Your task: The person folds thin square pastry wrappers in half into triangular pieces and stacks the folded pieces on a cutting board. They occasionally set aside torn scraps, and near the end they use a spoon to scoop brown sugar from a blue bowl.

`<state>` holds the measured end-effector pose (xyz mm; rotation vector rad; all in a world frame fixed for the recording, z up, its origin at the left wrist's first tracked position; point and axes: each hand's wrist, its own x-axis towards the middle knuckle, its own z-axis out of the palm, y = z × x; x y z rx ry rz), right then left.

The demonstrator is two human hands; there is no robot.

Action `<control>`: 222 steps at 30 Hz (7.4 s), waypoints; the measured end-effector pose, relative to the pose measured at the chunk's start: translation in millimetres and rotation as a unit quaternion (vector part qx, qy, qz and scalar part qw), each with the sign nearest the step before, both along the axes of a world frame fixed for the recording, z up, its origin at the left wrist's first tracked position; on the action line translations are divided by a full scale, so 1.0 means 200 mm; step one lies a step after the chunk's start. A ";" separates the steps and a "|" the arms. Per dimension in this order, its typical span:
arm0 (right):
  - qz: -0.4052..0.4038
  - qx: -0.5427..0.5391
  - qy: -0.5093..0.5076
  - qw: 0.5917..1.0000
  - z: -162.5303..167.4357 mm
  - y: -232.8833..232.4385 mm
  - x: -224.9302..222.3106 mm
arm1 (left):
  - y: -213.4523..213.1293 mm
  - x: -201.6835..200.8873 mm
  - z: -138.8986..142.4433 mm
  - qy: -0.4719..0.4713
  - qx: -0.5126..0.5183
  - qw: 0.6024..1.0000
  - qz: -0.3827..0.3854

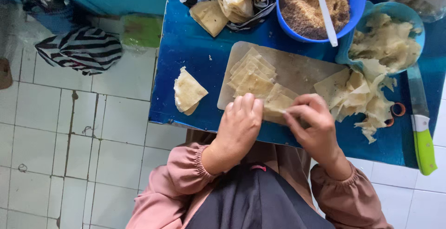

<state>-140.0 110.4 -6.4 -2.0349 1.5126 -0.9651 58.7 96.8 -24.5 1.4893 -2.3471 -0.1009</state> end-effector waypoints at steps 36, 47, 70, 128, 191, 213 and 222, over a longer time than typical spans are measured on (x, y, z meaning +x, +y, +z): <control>-0.164 0.048 -0.154 0.973 0.20 -0.57 -0.14 | -0.06 -0.26 0.03 0.087 -0.004 0.996 -0.027; -0.155 -0.092 -0.044 0.983 0.42 -0.47 -0.19 | -0.08 -0.20 0.02 0.185 0.086 0.977 -0.059; -0.185 -0.003 -0.371 0.910 0.22 -0.37 -0.37 | -0.03 -0.08 0.11 0.352 0.154 0.920 -0.084; -0.121 0.155 -0.041 0.980 0.12 0.00 -0.07 | -0.02 -0.14 0.00 0.234 0.025 0.971 -0.044; 0.052 0.087 0.146 0.984 0.09 -0.01 -0.07 | -0.04 -0.03 0.08 0.251 0.015 0.956 -0.151; -0.091 -0.127 0.296 0.942 -0.04 0.20 0.04 | 0.06 -0.11 0.05 -0.065 -0.131 0.985 -0.089; -0.063 -0.147 0.371 0.915 0.00 0.04 0.04 | -0.03 -0.01 0.08 0.090 -0.060 0.994 -0.014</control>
